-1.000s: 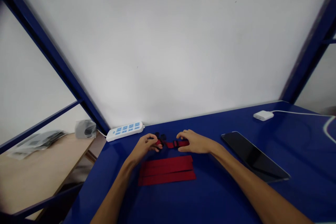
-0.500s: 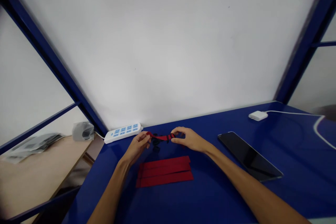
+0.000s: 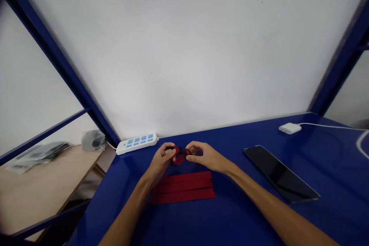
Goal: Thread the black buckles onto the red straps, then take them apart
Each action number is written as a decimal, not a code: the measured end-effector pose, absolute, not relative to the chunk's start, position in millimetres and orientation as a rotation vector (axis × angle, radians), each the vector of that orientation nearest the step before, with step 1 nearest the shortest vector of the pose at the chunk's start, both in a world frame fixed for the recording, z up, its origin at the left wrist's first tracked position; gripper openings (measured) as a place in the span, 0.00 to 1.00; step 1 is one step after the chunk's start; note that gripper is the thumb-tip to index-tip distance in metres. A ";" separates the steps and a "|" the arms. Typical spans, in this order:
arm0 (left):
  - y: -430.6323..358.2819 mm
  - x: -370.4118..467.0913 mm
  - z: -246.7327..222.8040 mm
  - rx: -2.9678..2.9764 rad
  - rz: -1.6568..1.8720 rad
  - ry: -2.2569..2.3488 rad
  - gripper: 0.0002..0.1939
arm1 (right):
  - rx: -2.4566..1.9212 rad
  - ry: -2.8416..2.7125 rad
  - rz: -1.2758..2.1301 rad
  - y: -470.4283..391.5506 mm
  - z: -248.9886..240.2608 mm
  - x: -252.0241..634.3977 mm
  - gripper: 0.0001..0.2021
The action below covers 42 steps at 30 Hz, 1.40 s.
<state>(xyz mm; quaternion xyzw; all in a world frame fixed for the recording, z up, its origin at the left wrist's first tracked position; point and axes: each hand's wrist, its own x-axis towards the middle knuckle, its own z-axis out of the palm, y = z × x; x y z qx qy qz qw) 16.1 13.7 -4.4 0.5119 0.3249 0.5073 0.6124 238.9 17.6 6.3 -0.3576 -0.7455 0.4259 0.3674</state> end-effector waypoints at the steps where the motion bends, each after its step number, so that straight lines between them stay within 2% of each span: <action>1: 13.2 16.9 -4.7 1.210 1.158 0.769 0.23 | -0.934 -1.959 1.028 14.4 8.1 236.1 0.16; 4: 10.5 17.1 -1.4 1.292 1.123 0.812 0.20 | -0.964 -2.029 0.905 7.6 13.2 230.9 0.14; 9: 8.6 15.7 0.9 1.391 1.110 0.857 0.17 | -0.897 -1.869 0.978 7.7 10.3 227.7 0.15; 19: 4.9 26.4 0.3 1.245 1.143 0.848 0.24 | -0.850 -1.787 1.028 3.4 0.1 216.3 0.16; 31: -3.0 35.3 -1.8 1.270 1.270 0.883 0.20 | -0.888 -1.835 0.888 -5.3 10.7 214.5 0.11; 38: -1.9 26.9 5.0 1.463 1.058 0.791 0.22 | -0.871 -1.709 1.097 2.9 4.6 217.7 0.16; 42: 1.3 28.0 -2.7 1.352 1.079 0.724 0.20 | -0.846 -1.661 1.170 5.9 2.4 219.2 0.16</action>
